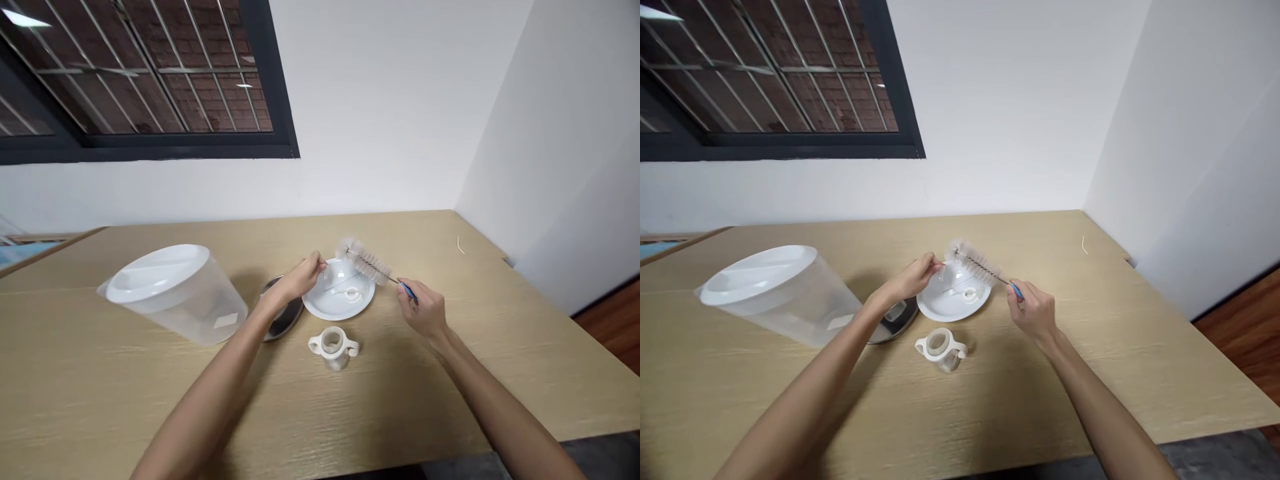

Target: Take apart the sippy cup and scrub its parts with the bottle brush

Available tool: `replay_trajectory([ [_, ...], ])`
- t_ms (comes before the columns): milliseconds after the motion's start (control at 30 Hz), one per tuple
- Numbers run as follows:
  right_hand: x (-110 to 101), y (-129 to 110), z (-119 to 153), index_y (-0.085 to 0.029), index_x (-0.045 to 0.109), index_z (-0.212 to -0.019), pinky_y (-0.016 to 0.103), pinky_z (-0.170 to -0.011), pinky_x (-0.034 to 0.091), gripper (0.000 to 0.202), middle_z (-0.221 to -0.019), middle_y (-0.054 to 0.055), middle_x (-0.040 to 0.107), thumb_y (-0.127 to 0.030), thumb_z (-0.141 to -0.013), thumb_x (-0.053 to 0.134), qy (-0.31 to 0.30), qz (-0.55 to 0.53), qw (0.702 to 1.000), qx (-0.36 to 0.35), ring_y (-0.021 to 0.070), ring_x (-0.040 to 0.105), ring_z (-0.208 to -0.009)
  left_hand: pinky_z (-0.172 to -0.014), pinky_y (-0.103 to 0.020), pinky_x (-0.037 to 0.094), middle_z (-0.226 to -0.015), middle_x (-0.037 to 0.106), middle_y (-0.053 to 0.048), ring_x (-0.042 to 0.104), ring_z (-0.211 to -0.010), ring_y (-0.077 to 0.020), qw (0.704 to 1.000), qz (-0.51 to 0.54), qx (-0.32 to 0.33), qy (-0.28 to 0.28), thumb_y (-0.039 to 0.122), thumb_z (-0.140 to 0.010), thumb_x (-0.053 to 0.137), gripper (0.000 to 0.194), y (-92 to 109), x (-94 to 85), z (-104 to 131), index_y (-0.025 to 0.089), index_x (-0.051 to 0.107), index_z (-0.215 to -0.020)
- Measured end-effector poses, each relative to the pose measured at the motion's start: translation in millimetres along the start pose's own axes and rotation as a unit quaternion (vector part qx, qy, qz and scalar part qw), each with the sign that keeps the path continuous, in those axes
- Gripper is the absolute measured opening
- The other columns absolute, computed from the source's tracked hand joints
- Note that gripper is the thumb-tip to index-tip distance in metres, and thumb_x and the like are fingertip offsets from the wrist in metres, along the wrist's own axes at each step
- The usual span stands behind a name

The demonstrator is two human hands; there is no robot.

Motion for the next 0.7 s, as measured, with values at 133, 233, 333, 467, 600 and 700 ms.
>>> replay_trajectory([
  [133,-1,-1,1,-0.013,0.068,-0.109,0.022,-0.066,0.050,0.018,-0.094,0.007,0.076,-0.019,-0.100,0.054,0.014,-0.010,1.000,0.003,0.0138,0.072,-0.077,-0.092,-0.037,0.053,-0.118,0.070,-0.015,0.068,-0.106,-0.0241,0.949,0.306,0.040,0.056,0.057,-0.089,0.062,0.041,20,-29.4,10,0.017,0.057,-0.097],
  [233,-3,-3,3,-0.014,0.067,-0.110,0.023,-0.072,0.054,0.019,-0.098,0.008,0.076,-0.018,-0.101,0.051,0.032,-0.026,0.999,0.012,0.0154,0.074,-0.084,-0.093,-0.038,0.056,-0.126,0.068,-0.017,0.069,-0.109,-0.0256,0.896,0.438,0.042,0.065,0.057,-0.076,0.079,0.062,29,-31.0,12,0.015,0.059,-0.117],
  [333,0,-9,4,-0.014,0.066,-0.113,0.023,-0.070,0.054,0.021,-0.097,0.007,0.076,-0.019,-0.102,0.050,0.026,-0.040,0.999,0.000,0.0148,0.073,-0.080,-0.095,-0.040,0.057,-0.126,0.069,-0.017,0.072,-0.106,-0.0268,0.894,0.440,0.017,0.084,0.062,-0.078,0.076,0.070,30,-26.4,10,0.013,0.061,-0.127],
  [467,11,-2,6,-0.014,0.069,-0.110,0.024,-0.057,0.050,0.022,-0.094,0.006,0.077,-0.025,-0.103,0.050,-0.010,0.016,1.000,0.017,0.0131,0.069,-0.064,-0.094,-0.040,0.058,-0.126,0.070,-0.018,0.075,-0.100,-0.0263,0.894,0.432,-0.005,0.116,0.067,-0.083,0.068,0.070,24,-25.7,8,0.012,0.064,-0.128],
  [600,8,7,8,-0.014,0.070,-0.112,0.025,-0.064,0.053,0.023,-0.099,0.008,0.077,-0.026,-0.103,0.052,0.011,0.024,0.999,0.042,0.0154,0.072,-0.075,-0.090,-0.040,0.059,-0.112,0.074,-0.015,0.074,-0.097,-0.0260,0.892,0.424,-0.003,0.154,0.067,-0.082,0.069,0.064,18,-28.9,7,0.012,0.068,-0.115],
  [700,12,-2,9,-0.012,0.067,-0.124,0.024,-0.061,0.049,0.028,-0.089,0.007,0.074,-0.022,-0.103,0.051,-0.005,-0.002,1.000,0.003,0.0131,0.067,-0.068,-0.084,-0.038,0.060,-0.100,0.072,-0.011,0.073,-0.087,-0.0233,0.888,0.423,0.004,0.180,0.068,-0.077,0.071,0.058,16,-28.7,6,0.014,0.066,-0.100],
])
Point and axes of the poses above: each hand's wrist, its own z-axis away from the middle knuckle, its own x-axis out of the palm, y = z × x, the point moved 10 cm from there along -z, towards the middle knuckle
